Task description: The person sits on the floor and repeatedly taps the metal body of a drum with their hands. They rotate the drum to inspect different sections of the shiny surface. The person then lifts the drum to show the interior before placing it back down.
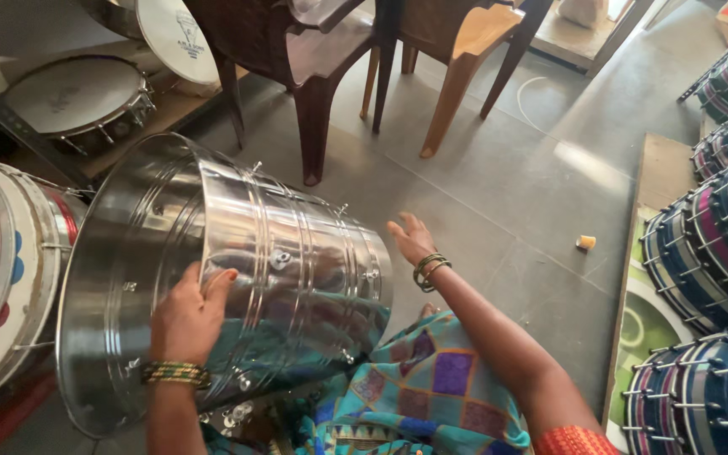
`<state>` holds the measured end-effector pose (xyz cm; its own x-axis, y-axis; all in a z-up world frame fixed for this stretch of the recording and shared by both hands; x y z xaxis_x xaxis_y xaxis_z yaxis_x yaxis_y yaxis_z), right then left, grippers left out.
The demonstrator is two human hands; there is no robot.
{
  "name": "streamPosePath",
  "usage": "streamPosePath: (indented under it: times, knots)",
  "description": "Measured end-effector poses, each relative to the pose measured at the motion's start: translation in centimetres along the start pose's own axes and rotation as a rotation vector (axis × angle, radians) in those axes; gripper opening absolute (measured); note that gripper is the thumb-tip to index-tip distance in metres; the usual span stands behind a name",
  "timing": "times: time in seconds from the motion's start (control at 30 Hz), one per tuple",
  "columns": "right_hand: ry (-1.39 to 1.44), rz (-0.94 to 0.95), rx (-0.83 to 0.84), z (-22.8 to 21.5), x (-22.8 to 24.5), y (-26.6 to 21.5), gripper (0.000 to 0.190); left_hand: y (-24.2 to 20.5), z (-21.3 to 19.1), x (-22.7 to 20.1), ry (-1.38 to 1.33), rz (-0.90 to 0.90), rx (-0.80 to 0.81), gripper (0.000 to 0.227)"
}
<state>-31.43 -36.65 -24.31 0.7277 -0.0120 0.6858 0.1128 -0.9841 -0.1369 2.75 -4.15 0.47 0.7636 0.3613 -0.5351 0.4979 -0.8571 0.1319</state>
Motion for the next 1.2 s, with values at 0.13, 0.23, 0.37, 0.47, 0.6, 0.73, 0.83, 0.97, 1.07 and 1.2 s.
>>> streamPosePath:
  times: [0.13, 0.23, 0.37, 0.47, 0.6, 0.73, 0.83, 0.97, 1.07, 1.2]
  knots:
    - [-0.151, 0.129, 0.221, 3.2, -2.9, 0.8, 0.090, -0.4, -2.2, 1.4, -0.098, -0.163, 0.077, 0.045]
    - [-0.163, 0.204, 0.383, 5.4, -3.1, 0.5, 0.088, -0.8, -3.6, 2.8, -0.218, -0.146, 0.011, 0.047]
    - [0.033, 0.332, 0.583, 8.8, -2.8, -1.0, 0.084, -0.8, -3.7, 4.6, -0.118, -0.152, 0.002, 0.052]
    - [0.274, 0.342, 0.622, 10.3, -2.6, -0.9, 0.089, -0.8, -3.9, 4.2, -0.207, -0.156, -0.016, 0.049]
    - [0.221, 0.273, 0.456, 9.9, -2.1, 0.2, 0.087, -1.2, -4.0, 4.0, -0.014, -0.393, 0.063, 0.048]
    - [0.602, 0.467, 0.284, 7.7, -1.8, 1.1, 0.071, -0.4, -4.7, 4.0, 0.030, -0.026, -0.304, 0.044]
    - [0.737, 0.351, 0.039, 4.1, -0.4, 2.4, 0.061, -0.4, -3.8, 7.4, -0.139, -0.061, -0.393, 0.045]
    - [0.890, 0.186, -0.116, -1.5, 0.2, 1.4, 0.059, 0.0, 0.0, 10.7, -0.246, -0.083, -0.412, 0.042]
    - [0.699, 0.176, -0.233, -6.0, 0.8, -0.7, 0.056, 1.1, 3.5, 11.5, -0.257, -0.098, -0.353, 0.055]
    - [0.644, 0.068, -0.361, -8.5, -0.4, -2.3, 0.059, 1.2, 7.2, 12.7, -0.601, -0.481, -0.161, 0.054]
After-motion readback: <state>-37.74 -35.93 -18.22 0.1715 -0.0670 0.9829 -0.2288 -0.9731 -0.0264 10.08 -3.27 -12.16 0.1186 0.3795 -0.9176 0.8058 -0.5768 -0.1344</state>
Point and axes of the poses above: each hand's wrist, its own y-axis towards the middle knuckle, its own z-axis out of the palm, x = y × z, the point moved 5 cm from there along y, towards the middle knuckle, and after that the axes turned 4 degrees about z, right-handed, at the moved point
